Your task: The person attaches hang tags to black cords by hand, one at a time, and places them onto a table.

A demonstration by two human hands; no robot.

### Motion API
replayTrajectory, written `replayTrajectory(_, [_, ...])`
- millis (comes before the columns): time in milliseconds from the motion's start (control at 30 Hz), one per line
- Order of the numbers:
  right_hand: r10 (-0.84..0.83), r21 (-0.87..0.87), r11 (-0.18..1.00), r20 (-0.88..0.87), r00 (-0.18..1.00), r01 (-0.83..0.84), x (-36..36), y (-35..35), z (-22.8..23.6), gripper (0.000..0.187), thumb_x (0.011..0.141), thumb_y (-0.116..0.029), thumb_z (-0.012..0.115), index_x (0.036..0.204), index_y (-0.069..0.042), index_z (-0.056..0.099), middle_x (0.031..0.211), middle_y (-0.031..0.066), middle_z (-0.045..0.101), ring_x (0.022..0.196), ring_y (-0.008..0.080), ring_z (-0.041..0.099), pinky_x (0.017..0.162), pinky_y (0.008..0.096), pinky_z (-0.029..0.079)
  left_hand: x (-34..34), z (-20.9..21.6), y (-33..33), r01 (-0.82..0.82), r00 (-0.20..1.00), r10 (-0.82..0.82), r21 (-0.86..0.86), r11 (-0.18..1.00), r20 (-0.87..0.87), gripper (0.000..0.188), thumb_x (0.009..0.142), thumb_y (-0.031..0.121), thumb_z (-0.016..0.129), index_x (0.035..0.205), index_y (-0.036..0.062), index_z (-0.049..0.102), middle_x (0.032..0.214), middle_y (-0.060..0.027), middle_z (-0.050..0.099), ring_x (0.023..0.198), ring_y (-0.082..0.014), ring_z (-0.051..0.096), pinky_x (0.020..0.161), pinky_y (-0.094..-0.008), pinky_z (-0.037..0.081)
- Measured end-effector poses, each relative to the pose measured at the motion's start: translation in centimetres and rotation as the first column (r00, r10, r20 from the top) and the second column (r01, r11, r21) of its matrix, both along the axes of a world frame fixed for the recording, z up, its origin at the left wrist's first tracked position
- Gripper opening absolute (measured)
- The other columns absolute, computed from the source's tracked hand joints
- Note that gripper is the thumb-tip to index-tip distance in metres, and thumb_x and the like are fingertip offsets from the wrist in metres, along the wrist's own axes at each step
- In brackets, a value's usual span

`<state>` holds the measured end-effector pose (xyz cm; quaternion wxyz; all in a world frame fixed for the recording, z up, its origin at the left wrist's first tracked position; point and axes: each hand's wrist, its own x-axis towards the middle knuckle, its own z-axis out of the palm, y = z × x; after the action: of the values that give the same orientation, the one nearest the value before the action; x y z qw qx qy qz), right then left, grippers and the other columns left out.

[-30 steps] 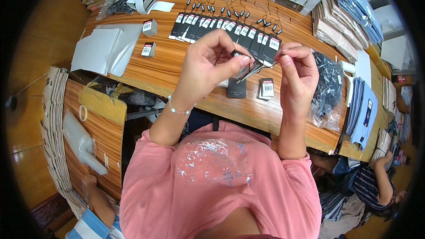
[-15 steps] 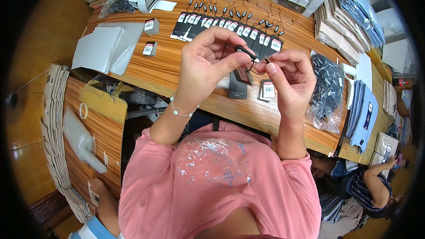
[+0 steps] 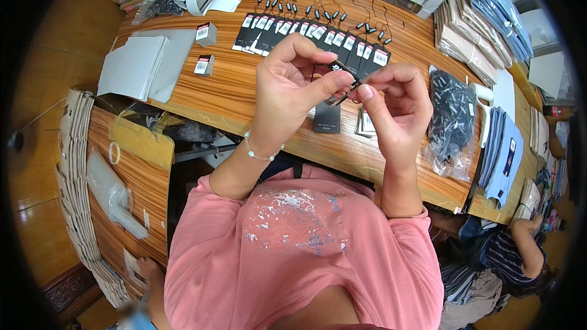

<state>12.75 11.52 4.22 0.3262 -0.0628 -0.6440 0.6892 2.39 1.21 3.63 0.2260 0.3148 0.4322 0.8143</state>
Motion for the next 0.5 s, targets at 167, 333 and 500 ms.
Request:
replayTrajectory(167, [-0.011,0.024,1.0,-0.023,1.0,0.012,0.0,0.18,-0.29,0.014,0.076,0.007,0.057,0.086,0.003,0.047,0.084,0.0061,0.05,0.075,0.0121,0.058,0.066,0.0207,0.045,-0.11,-0.01,-0.05,-0.028,0.999,0.028,-0.006,1.0,-0.02,0.021,0.071,-0.008,0.065,0.084,-0.0014,0.049,0.077,-0.0097,0.059,0.07,-0.0139,0.061,0.062,-0.0237,0.052])
replayTrajectory(333, [0.01,0.012,1.0,-0.022,1.0,-0.01,0.04,0.29,-0.3,0.015,0.076,0.007,0.057,0.085,0.003,0.047,0.084,0.0059,0.05,0.075,0.0117,0.058,0.066,0.0206,0.045,0.16,0.05,0.09,-0.043,0.996,0.042,-0.012,0.999,-0.076,0.02,0.07,-0.009,0.065,0.082,-0.0017,0.05,0.078,-0.0084,0.058,0.072,-0.0141,0.061,0.064,-0.0233,0.052])
replayTrajectory(500, [0.011,0.047,0.999,0.039,0.999,-0.013,0.39,0.54,-0.09,0.015,0.075,0.007,0.058,0.086,0.003,0.047,0.083,0.0055,0.051,0.075,0.011,0.057,0.067,0.0207,0.046,0.03,0.4,-0.08,-0.026,0.994,0.02,-0.061,0.998,-0.104,0.02,0.069,-0.009,0.065,0.082,-0.0023,0.052,0.081,-0.0078,0.055,0.069,-0.0151,0.061,0.062,-0.0253,0.054])
